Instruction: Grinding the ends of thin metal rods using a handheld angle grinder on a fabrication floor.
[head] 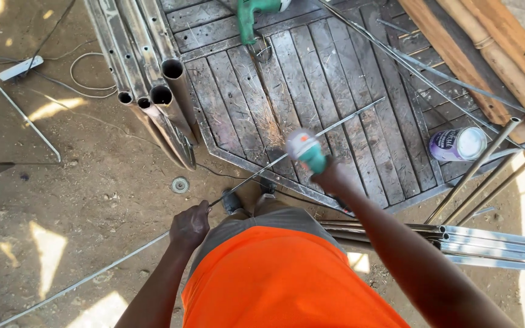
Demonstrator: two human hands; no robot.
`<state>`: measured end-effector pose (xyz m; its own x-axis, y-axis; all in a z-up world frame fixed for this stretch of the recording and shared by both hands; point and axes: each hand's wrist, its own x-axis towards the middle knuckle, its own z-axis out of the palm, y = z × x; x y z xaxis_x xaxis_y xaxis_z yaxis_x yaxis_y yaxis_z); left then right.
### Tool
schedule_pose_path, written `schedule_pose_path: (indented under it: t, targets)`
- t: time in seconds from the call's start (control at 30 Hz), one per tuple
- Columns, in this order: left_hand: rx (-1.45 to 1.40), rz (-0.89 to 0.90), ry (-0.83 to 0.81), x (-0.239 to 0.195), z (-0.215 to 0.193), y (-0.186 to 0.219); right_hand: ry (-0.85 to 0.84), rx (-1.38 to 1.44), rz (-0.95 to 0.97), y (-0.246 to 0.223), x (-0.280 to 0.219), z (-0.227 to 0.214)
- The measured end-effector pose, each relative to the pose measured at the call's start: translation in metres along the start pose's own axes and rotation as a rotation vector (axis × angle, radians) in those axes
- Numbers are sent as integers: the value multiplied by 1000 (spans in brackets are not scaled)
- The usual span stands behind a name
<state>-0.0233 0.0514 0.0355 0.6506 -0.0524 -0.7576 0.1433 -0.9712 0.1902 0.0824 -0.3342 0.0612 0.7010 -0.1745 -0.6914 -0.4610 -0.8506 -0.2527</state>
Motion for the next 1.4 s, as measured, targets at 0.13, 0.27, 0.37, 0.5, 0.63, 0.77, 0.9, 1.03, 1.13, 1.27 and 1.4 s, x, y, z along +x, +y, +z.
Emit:
schedule_pose_path:
  t: [0.13,0.27,0.37,0.5,0.63,0.77,0.9,1.03,1.13,1.27,1.4]
  targets:
    - [17,9,27,-4,-2,1,-27,-147,-98,-13,-19,20]
    - [18,-28,65,-9,1,-9,29,-22,-159,-8,-22,18]
    - [40,-50,91,-13,9,-19,83,-52,-94,13,1,12]
    - [47,-72,112,-15,20,-28,178,41,80,51,47,-16]
    - [50,-65,154,-22,22,-26,303,162,112,93,92,-39]
    - [-42,24,217,-20,31,-33,218,108,445,102,120,-77]
    - [-127,182,215,-4,44,-44,421,295,482,99,98,-83]
    - [-214,265,114,26,41,-44,407,600,377,79,36,-75]
    - [-313,317,83,39,28,-57,349,759,378,69,5,-57]
    - [-398,385,-12,48,17,-66,321,945,385,65,-39,-44]
    - [-334,322,-89,54,6,-62,278,971,363,64,-67,-41]
